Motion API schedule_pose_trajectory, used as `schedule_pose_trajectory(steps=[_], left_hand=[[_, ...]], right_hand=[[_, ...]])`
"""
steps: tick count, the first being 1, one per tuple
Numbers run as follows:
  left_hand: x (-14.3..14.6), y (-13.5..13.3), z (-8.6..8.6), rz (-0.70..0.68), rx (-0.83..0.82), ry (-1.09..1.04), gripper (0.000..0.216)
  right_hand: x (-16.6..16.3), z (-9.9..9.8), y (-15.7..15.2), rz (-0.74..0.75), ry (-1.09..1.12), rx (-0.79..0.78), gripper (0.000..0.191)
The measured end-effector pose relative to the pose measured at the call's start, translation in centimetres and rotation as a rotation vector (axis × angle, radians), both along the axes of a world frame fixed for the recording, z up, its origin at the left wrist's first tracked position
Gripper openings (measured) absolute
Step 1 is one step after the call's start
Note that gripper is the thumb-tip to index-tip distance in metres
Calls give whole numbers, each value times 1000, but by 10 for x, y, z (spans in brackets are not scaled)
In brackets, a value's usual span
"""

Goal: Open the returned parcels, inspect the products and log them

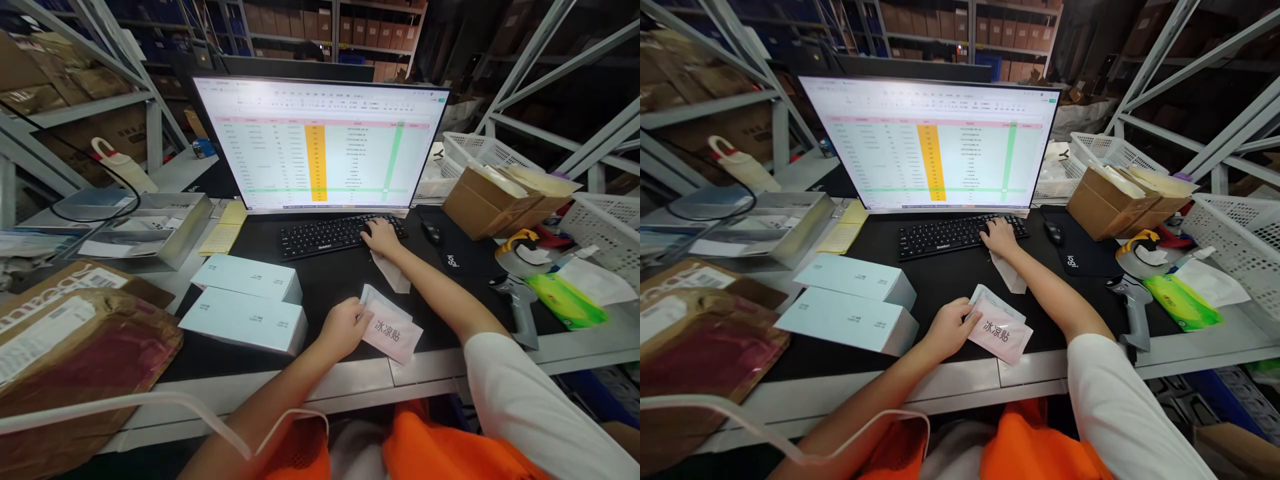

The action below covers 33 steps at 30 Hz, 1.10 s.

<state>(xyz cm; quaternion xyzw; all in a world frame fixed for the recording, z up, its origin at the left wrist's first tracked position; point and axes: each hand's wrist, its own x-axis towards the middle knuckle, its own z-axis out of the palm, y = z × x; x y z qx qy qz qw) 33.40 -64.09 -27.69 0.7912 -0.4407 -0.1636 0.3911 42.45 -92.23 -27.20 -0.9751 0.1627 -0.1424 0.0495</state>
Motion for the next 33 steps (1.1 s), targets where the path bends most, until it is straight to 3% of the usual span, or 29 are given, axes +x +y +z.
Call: schedule_pose_trajectory(steps=[5, 9, 15, 23, 33], left_hand=[[2, 0, 0, -1, 13, 5, 34], [1, 1, 1, 3, 25, 1, 35], [1, 0, 1, -4, 51, 10, 34], [4, 1, 0, -13, 55, 24, 35], [3, 1, -2, -8, 51, -29, 38]], right_hand=[[14, -7, 13, -32, -11, -2, 52], [-17, -8, 8, -63, -51, -20, 49], [-61, -23, 9, -84, -28, -63, 48], [-56, -32, 7, 50, -76, -32, 55], [-60, -34, 11, 32, -111, -46, 54]])
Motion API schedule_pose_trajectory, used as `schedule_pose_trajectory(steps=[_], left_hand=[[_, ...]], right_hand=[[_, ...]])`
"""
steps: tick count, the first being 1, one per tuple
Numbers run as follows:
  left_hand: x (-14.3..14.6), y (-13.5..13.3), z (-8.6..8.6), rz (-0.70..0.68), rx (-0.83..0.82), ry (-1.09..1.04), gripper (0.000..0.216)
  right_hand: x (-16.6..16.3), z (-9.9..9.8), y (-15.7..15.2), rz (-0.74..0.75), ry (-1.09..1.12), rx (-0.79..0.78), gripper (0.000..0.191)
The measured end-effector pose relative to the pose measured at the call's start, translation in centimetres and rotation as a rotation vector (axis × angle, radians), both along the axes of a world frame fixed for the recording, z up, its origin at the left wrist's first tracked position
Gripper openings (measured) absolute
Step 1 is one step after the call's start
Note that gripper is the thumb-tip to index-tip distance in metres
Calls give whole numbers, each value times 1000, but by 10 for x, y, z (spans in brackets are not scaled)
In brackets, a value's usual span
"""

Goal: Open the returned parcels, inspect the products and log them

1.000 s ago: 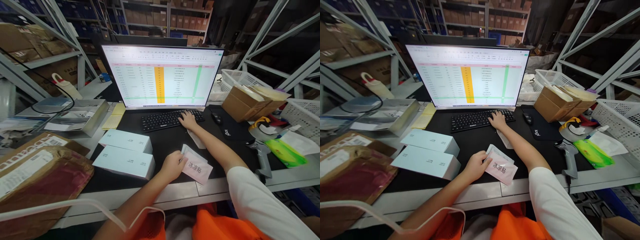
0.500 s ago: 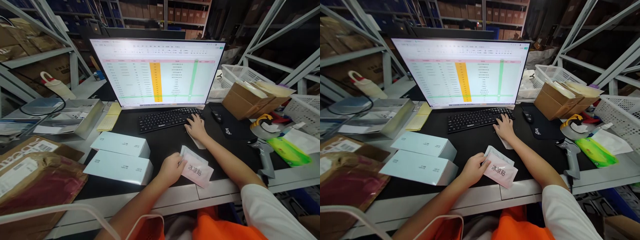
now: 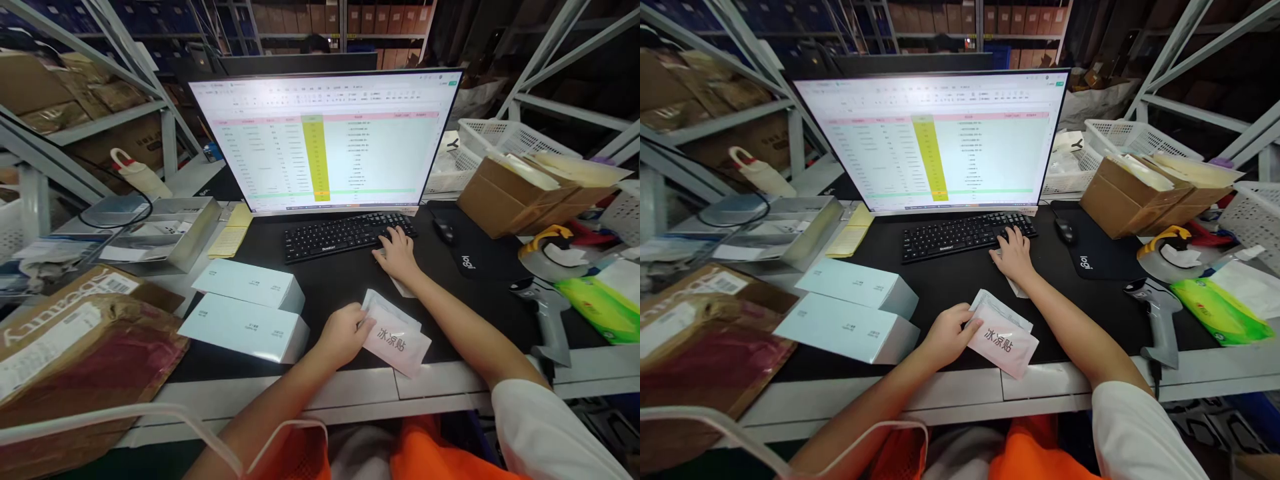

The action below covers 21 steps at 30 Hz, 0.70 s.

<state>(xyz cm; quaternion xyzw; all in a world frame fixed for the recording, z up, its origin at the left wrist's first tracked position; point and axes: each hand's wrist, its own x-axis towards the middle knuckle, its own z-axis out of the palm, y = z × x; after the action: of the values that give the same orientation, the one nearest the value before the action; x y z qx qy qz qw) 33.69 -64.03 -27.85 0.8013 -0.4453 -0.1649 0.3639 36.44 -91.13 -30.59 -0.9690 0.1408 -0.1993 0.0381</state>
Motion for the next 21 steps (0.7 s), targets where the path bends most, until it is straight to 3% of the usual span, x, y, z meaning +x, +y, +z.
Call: schedule_pose_trajectory(steps=[13, 15, 18, 21], left_hand=[[0, -3, 1, 58, -89, 97, 27], [0, -5, -1, 104, -34, 48, 27], [-6, -6, -1, 154, 52, -162, 53], [-17, -2, 10, 111, -65, -438, 46]], right_hand=[[-2, -1, -4, 65, -136, 5, 53], [-3, 13, -3, 86, -210, -13, 49], [-10, 52, -3, 58, -362, -6, 46], [-41, 95, -9, 74, -372, 88, 47]])
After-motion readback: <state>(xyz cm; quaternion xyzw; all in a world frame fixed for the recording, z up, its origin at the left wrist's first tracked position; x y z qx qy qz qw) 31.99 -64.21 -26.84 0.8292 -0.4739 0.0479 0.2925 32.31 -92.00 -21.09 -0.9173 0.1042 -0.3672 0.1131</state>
